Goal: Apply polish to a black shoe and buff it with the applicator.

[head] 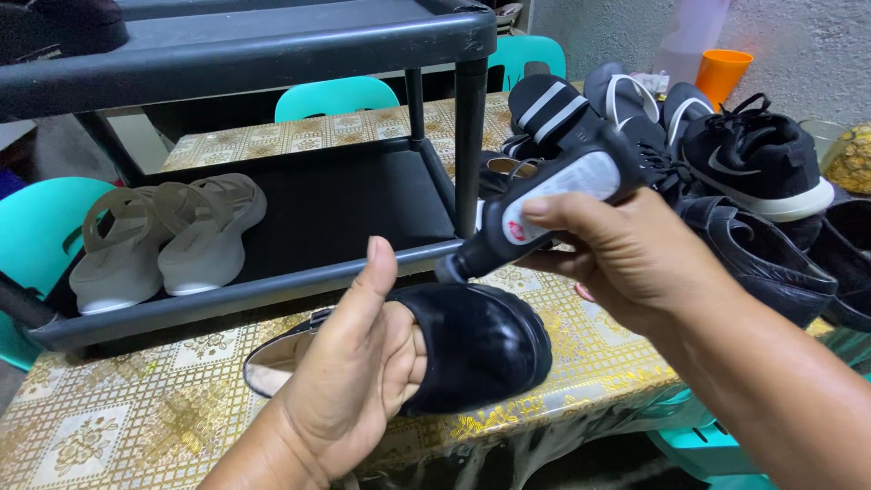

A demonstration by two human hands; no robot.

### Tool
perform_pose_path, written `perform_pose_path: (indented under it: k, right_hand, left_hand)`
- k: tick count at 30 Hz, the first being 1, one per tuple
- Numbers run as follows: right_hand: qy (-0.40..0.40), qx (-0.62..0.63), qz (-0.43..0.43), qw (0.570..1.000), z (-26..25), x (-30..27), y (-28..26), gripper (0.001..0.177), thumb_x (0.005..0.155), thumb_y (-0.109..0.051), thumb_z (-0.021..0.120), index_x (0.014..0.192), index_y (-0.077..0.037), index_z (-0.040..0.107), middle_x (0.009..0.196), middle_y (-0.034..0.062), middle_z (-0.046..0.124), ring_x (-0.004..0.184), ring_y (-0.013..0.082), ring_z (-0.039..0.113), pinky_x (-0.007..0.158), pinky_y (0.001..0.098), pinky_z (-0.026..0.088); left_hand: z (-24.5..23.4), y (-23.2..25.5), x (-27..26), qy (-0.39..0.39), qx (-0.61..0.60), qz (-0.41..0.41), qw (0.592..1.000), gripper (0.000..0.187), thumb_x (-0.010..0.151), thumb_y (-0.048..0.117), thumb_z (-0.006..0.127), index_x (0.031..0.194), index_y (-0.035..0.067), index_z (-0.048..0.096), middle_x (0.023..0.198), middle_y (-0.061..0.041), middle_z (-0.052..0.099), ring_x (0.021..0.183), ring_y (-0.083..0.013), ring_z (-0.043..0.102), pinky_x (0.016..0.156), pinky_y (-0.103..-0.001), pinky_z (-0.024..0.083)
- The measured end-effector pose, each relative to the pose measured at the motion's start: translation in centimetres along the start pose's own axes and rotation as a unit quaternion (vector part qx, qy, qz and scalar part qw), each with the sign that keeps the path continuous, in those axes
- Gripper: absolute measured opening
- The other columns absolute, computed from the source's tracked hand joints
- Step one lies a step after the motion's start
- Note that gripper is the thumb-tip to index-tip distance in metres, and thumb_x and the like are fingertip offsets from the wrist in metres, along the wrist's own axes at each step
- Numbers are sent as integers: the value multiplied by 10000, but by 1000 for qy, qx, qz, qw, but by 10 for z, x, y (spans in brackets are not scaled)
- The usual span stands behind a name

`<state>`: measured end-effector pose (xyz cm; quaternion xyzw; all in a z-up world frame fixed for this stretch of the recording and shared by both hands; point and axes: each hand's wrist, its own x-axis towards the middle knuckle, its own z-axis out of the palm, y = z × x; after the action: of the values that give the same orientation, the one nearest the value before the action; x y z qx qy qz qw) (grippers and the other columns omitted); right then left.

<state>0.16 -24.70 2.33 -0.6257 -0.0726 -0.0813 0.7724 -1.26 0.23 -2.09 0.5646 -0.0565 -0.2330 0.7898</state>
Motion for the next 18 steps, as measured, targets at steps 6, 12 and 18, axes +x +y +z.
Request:
perform_pose_path:
  k: [6,12,18]
  right_hand:
    - [29,29,-3,999,-29,-23,-4,233,912,-88,754,1089,35,666,924,154,717,813,276,720,643,418,523]
    - [68,18,-44,997,-30,-49,-8,214,882,-70,734,1080,-42,657,959,98,730,919,235,751,814,493,649]
    - [83,20,-66,994,-30,-58,-6,229,877,-74,733,1094,-64,657,978,83,736,955,221,758,849,513,602]
  left_hand:
    - [2,15,-6,47,-11,-14,999,907,832,869,357,675,-6,536,551,-40,437,477,-116,440,430,-236,358]
    - [-2,14,-2,41,-36,-4,999,963,798,896,363,703,-35,588,547,-69,511,457,-122,499,427,-231,420]
    - [-52,-22,28,-107,-130,74,983,1005,966,917,417,831,-63,594,694,-116,641,590,-148,643,543,-241,544]
